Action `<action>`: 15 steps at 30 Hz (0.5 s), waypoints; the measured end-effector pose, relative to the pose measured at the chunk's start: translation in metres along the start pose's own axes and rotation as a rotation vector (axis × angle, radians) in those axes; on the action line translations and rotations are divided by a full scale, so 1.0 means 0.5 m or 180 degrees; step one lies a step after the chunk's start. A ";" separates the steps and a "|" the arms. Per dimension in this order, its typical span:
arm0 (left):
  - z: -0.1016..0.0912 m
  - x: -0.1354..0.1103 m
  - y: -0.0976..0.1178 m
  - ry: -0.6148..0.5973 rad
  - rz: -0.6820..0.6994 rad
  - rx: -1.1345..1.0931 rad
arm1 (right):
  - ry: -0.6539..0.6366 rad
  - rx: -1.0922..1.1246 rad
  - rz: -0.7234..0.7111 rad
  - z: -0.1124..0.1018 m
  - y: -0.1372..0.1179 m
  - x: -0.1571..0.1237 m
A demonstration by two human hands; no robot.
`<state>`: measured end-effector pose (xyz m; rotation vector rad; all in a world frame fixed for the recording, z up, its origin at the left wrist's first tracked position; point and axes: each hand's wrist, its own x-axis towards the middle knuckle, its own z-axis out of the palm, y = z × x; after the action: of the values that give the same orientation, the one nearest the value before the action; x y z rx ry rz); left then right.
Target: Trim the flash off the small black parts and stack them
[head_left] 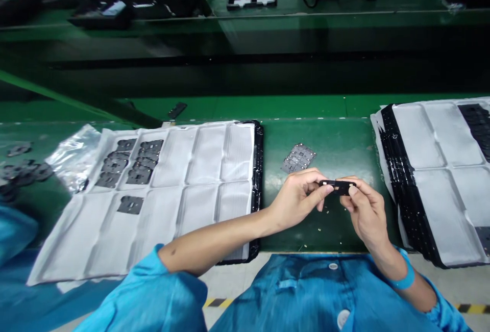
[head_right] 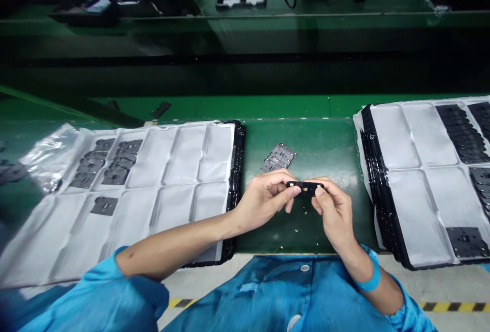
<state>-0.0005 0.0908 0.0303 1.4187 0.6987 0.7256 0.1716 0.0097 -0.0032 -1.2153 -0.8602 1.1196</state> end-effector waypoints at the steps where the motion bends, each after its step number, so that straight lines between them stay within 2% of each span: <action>1: 0.000 -0.001 -0.001 0.0000 -0.0015 0.0005 | 0.0020 0.0014 0.0012 0.000 0.000 0.000; 9: 0.008 -0.010 -0.008 0.0008 0.0020 0.0156 | 0.0090 0.0147 0.0028 -0.006 0.011 -0.005; 15: 0.014 -0.032 -0.021 0.0013 -0.0061 0.0150 | 0.0177 -0.0001 0.0133 -0.008 0.024 -0.021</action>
<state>-0.0041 0.0736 0.0200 1.4518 0.7358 0.7010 0.1706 -0.0016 -0.0152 -1.2642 -0.7961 1.1142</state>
